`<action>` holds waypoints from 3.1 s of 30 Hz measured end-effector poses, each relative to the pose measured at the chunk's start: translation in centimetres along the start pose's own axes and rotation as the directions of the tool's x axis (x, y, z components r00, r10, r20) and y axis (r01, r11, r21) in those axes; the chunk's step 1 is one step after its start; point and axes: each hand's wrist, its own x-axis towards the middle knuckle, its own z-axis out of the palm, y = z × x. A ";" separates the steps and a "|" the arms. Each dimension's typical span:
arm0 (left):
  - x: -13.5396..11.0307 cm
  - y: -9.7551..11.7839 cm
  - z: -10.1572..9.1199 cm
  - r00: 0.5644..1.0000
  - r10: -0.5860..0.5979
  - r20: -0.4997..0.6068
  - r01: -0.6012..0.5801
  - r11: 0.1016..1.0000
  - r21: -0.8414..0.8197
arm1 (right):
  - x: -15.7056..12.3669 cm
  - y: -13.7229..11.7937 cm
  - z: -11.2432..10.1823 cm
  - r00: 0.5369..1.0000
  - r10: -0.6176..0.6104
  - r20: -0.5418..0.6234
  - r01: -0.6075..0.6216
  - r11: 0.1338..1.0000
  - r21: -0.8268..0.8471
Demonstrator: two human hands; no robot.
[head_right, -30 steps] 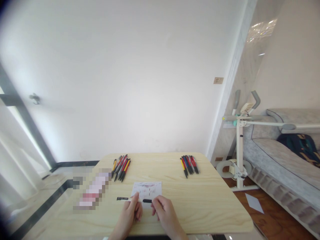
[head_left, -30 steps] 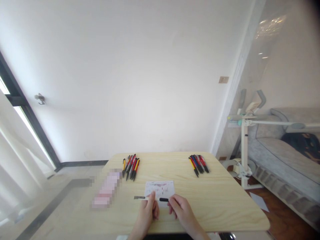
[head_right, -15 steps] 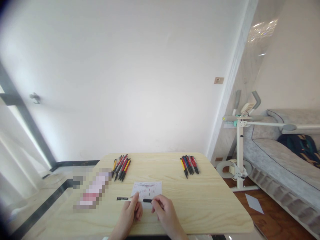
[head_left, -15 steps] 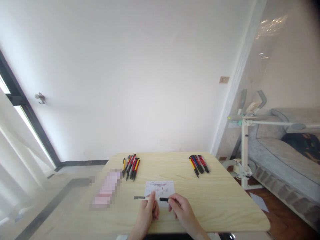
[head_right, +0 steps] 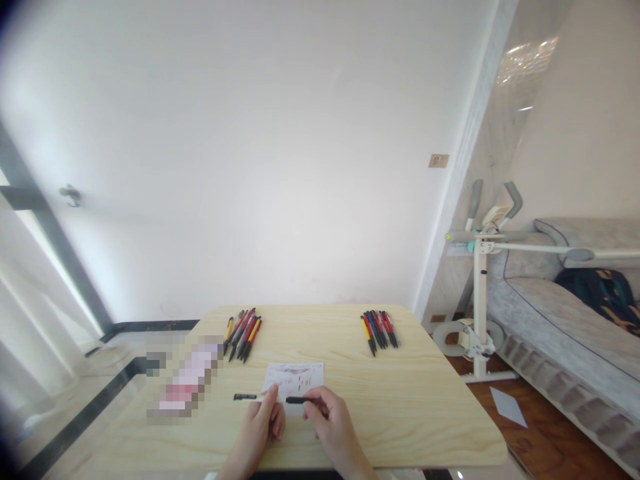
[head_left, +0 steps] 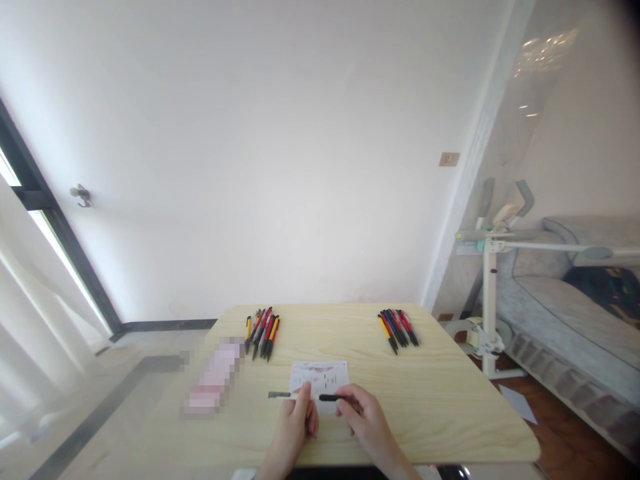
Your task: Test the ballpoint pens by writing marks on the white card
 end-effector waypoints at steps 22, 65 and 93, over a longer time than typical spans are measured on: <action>0.1 -0.2 0.0 1.000 0.017 0.004 -0.017 1.000 -0.025 | -0.1 -0.3 0.1 1.000 -0.014 -0.015 0.014 1.000 -0.015; -0.3 0.3 -0.5 0.993 0.078 0.084 -0.067 0.990 -0.122 | -0.4 -0.6 0.4 0.999 -0.032 -0.041 0.030 0.998 -0.057; 0.7 0.2 2.2 0.910 -0.153 0.385 0.414 0.399 -0.818 | 1.1 -2.5 2.2 0.948 -0.128 -0.290 0.143 0.989 0.030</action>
